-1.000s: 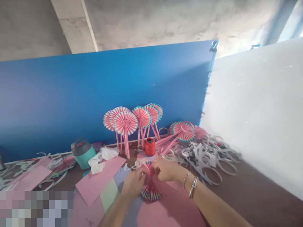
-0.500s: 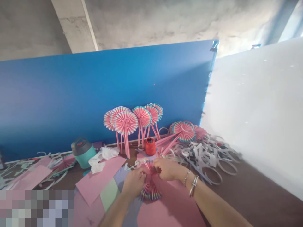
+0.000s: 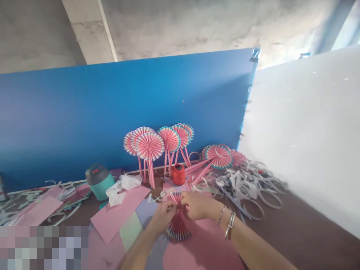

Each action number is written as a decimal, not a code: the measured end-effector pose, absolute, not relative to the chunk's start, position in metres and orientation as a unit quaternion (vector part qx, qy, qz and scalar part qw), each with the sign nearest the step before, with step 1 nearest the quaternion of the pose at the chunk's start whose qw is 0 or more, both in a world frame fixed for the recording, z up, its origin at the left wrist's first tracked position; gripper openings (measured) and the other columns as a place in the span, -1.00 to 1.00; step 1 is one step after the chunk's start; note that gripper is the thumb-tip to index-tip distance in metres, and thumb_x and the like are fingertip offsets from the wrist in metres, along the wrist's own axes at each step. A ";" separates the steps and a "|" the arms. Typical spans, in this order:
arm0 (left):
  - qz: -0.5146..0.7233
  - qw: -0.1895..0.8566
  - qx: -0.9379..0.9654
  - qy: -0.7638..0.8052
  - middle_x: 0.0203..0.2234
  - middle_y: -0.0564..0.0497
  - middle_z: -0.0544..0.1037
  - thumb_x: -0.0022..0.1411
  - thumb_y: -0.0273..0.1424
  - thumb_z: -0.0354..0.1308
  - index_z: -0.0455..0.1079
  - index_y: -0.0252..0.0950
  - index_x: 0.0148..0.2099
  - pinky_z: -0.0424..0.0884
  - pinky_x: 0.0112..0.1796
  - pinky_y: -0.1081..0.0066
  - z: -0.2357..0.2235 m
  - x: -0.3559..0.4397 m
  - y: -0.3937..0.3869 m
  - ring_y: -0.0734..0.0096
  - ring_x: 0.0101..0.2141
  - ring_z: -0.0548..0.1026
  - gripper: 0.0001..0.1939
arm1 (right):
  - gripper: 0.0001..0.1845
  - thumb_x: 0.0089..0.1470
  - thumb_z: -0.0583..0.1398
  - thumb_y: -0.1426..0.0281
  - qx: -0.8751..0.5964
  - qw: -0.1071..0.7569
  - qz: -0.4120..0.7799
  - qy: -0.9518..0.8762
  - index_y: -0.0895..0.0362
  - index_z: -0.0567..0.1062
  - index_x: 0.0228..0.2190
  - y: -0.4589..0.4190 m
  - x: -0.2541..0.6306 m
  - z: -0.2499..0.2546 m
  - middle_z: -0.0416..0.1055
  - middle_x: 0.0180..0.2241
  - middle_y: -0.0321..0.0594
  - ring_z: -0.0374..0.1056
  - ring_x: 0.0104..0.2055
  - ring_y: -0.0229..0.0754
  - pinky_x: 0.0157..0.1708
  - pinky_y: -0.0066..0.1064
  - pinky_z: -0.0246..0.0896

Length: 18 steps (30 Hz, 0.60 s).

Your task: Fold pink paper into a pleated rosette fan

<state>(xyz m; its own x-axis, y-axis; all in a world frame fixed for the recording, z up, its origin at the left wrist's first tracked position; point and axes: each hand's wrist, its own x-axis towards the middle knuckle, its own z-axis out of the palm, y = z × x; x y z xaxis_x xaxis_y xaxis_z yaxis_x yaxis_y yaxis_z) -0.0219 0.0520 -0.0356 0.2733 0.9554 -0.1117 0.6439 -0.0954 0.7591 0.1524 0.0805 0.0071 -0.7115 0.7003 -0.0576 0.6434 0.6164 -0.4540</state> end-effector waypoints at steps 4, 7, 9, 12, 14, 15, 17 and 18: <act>0.213 0.353 0.717 0.562 -0.56 0.06 0.36 0.06 -0.55 -0.05 0.43 -0.41 -0.27 0.11 -0.45 0.55 -0.037 -0.016 0.046 0.55 -0.50 0.28 -0.75 | -0.85 -0.20 0.16 0.48 -0.375 0.061 0.248 -0.891 0.18 0.51 -0.48 0.080 0.151 0.009 0.33 -0.29 -0.25 0.14 -0.41 -0.38 -0.45 -0.55 -0.07; 0.209 0.315 0.716 0.587 -0.57 0.07 0.36 0.02 -0.53 0.03 0.44 -0.38 -0.31 0.06 -0.46 0.53 -0.033 -0.014 0.041 0.53 -0.51 0.27 -0.81 | -0.89 -0.13 0.14 0.48 -0.387 0.080 0.246 -0.885 0.22 0.48 -0.49 0.083 0.150 0.007 0.33 -0.36 -0.25 0.13 -0.41 -0.38 -0.44 -0.54 -0.08; 0.210 0.281 0.711 0.609 -0.54 0.05 0.39 0.05 -0.51 0.04 0.42 -0.36 -0.33 0.05 -0.44 0.51 -0.032 -0.014 0.039 0.51 -0.48 0.29 -0.86 | -0.89 -0.07 0.13 0.45 -0.395 0.094 0.241 -0.881 0.23 0.45 -0.47 0.085 0.150 0.003 0.34 -0.39 -0.24 0.13 -0.40 -0.36 -0.42 -0.52 -0.09; 0.212 0.238 0.710 0.628 -0.43 0.01 0.45 0.12 -0.49 0.03 0.38 -0.35 -0.31 0.08 -0.39 0.50 -0.031 -0.012 0.037 0.47 -0.40 0.36 -0.88 | -0.87 -0.01 0.12 0.43 -0.404 0.104 0.237 -0.877 0.23 0.45 -0.44 0.089 0.149 -0.003 0.38 -0.38 -0.23 0.16 -0.37 -0.33 -0.40 -0.51 -0.08; 0.208 0.220 0.713 0.633 -0.40 0.00 0.48 0.16 -0.48 0.01 0.37 -0.34 -0.29 0.10 -0.35 0.49 -0.031 -0.011 0.037 0.45 -0.36 0.39 -0.88 | -0.87 -0.01 0.11 0.46 -0.404 0.107 0.233 -0.878 0.22 0.45 -0.42 0.089 0.149 -0.005 0.40 -0.36 -0.21 0.19 -0.35 -0.31 -0.38 -0.49 -0.06; 0.204 0.213 0.714 0.635 -0.40 0.00 0.48 0.16 -0.48 0.01 0.36 -0.34 -0.29 0.10 -0.35 0.49 -0.031 -0.010 0.036 0.45 -0.35 0.41 -0.89 | -0.87 -0.01 0.10 0.48 -0.404 0.108 0.231 -0.878 0.22 0.46 -0.42 0.088 0.149 -0.005 0.41 -0.35 -0.21 0.21 -0.34 -0.30 -0.37 -0.49 -0.05; 0.196 0.204 0.714 0.640 -0.40 0.00 0.50 0.17 -0.49 0.01 0.36 -0.32 -0.29 0.10 -0.35 0.48 -0.032 -0.009 0.036 0.43 -0.34 0.43 -0.89 | -0.85 0.00 0.09 0.51 -0.407 0.110 0.224 -0.879 0.22 0.48 -0.41 0.086 0.148 -0.004 0.42 -0.34 -0.18 0.24 -0.34 -0.27 -0.36 -0.47 -0.04; 0.192 0.198 0.713 0.644 -0.40 0.00 0.51 0.17 -0.48 0.01 0.36 -0.32 -0.28 0.09 -0.36 0.47 -0.032 -0.009 0.035 0.41 -0.33 0.45 -0.89 | -0.84 0.01 0.09 0.51 -0.410 0.112 0.220 -0.878 0.23 0.48 -0.40 0.085 0.148 -0.003 0.43 -0.34 -0.15 0.25 -0.33 -0.26 -0.35 -0.45 -0.04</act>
